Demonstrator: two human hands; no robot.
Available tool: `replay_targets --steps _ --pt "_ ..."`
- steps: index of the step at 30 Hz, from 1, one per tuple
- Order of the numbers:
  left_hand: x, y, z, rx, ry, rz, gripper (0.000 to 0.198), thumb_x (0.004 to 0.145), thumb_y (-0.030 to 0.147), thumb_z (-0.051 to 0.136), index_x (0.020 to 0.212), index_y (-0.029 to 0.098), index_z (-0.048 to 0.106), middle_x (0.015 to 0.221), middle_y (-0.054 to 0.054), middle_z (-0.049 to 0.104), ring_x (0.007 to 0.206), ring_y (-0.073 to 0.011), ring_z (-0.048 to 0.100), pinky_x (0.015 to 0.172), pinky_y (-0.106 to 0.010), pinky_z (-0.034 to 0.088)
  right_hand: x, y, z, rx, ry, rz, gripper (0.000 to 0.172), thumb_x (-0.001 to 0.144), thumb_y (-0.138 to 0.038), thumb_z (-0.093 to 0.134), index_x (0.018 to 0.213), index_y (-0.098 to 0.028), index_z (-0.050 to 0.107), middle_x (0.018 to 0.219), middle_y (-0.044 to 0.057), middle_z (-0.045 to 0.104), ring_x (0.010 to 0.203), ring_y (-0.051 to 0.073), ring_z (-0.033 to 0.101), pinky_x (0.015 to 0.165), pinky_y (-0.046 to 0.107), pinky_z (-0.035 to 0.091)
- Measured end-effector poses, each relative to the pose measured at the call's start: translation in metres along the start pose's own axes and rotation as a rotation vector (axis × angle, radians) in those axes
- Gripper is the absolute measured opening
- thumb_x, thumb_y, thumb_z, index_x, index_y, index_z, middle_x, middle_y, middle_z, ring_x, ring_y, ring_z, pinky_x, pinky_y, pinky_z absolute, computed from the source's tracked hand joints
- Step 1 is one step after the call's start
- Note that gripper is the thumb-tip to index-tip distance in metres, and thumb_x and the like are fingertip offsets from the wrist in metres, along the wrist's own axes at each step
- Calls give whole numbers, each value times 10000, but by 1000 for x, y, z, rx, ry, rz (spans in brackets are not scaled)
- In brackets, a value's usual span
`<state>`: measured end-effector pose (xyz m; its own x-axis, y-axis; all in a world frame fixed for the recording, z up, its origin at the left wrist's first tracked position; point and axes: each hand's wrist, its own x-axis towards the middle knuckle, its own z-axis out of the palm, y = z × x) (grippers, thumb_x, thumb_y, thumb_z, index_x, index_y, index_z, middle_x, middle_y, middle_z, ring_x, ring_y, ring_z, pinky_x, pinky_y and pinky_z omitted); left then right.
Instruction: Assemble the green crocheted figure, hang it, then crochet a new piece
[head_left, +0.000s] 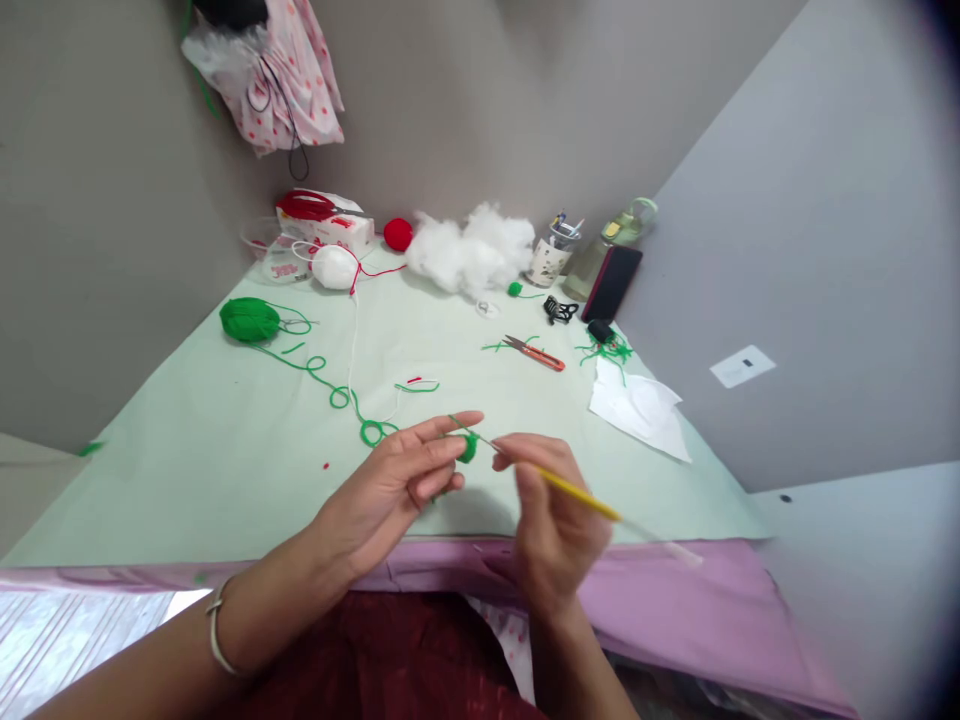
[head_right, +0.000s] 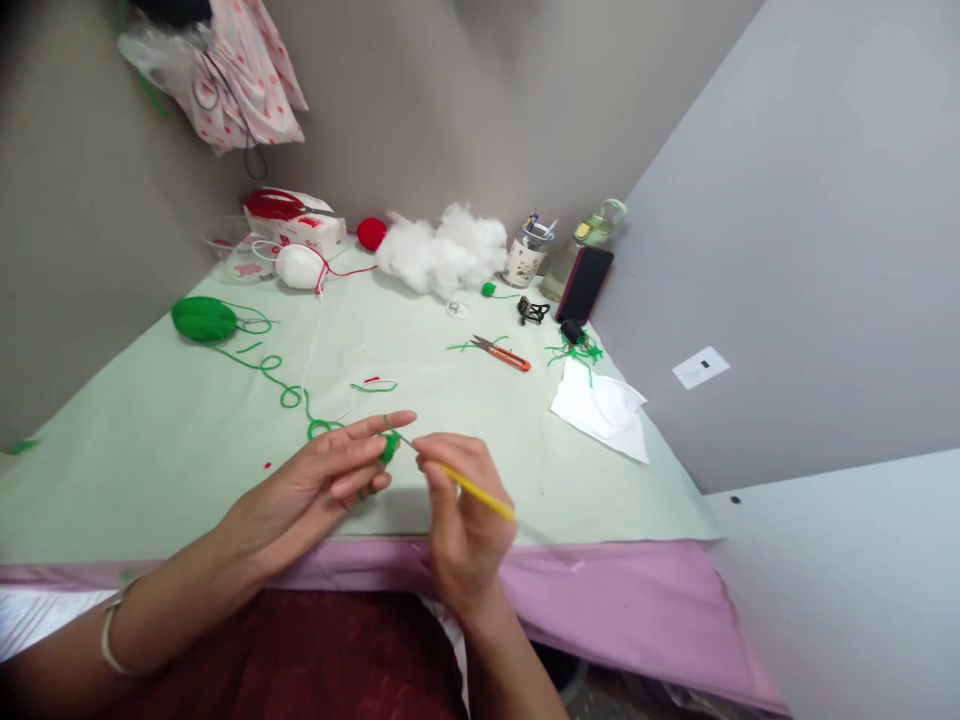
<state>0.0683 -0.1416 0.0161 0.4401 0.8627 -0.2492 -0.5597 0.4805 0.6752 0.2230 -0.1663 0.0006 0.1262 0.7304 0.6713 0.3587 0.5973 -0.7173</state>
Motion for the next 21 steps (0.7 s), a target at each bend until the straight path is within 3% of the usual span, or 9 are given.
replay_targets --steps 3,6,9,14,18,21 --pt "-1 2 0 28 38 62 307 837 225 802 1142 195 781 714 55 524 562 -39 381 782 -232 486 6 -1 0 248 22 205 224 1001 -175 535 963 -235 748 836 29 673 703 151 616 654 318 521" --pt "-3 1 3 117 39 105 334 813 225 822 1144 237 776 891 6 633 800 -104 580 827 -247 491 8 -2 2 266 -43 224 189 984 -197 579 959 -235 763 882 38 700 753 162 631 686 322 530" --pt "-5 1 4 147 47 121 331 801 252 832 1129 251 782 923 4 622 844 -126 603 826 -264 498 7 1 3 275 -39 239 188 987 -198 584 971 -239 767 886 32 713 761 155 639 696 311 532" --pt "-6 2 3 147 36 118 275 825 280 808 1099 261 793 921 16 588 771 -98 587 805 -259 475 6 5 0 523 -53 343 225 1026 -258 525 969 -216 739 917 46 739 705 145 668 669 311 562" --pt "-6 1 -1 257 52 171 276 856 269 773 1131 293 788 901 14 583 856 -114 550 810 -234 432 5 0 -4 417 -60 282 258 1045 -216 467 999 -225 721 941 38 738 712 141 680 681 312 564" --pt "-6 -2 -3 374 76 253 316 863 256 770 1169 337 769 897 19 591 905 -130 539 841 -243 420 2 -5 -6 160 -85 84 268 1026 -133 455 1061 -231 702 964 45 735 798 161 698 746 338 570"
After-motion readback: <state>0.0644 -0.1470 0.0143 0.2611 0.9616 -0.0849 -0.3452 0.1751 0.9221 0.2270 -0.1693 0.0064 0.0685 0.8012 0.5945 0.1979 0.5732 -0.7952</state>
